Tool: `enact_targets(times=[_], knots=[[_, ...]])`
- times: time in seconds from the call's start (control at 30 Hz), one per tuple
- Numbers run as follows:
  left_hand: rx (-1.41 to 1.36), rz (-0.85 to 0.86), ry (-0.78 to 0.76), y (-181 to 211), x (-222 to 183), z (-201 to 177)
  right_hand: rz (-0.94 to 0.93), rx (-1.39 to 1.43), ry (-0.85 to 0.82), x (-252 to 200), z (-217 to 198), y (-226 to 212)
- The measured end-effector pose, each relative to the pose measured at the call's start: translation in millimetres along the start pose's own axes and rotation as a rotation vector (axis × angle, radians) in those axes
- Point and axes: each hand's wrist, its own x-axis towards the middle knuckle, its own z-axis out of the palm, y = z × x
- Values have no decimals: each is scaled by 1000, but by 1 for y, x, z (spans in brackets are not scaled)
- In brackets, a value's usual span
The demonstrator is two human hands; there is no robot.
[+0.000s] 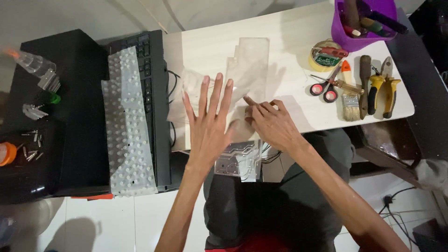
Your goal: Cleaning transparent plastic membrane sheets by wiping them with a small piece of cleaning material on a workbench.
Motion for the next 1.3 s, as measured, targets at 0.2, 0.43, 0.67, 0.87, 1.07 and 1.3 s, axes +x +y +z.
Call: enact_targets(times=[0.2, 0.43, 0.67, 0.87, 1.07, 1.3], knots=[[46, 118, 43, -25, 21, 25, 8, 65, 10, 2, -15, -1], [-337, -351, -219, -27, 4, 16, 71, 172, -78, 10, -40, -4], [-955, -506, -270, -14, -2, 3, 117, 275, -75, 8, -24, 5], [-1024, -415, -312, -6, 1, 10, 526, 1030, 27, 15, -74, -3], [-1041, -394, -427, 3, 1, -3, 602, 1082, -182, 15, -89, -9], [-1168, -295, -534, -1, 27, -13, 451, 786, -272, 22, -110, -20]])
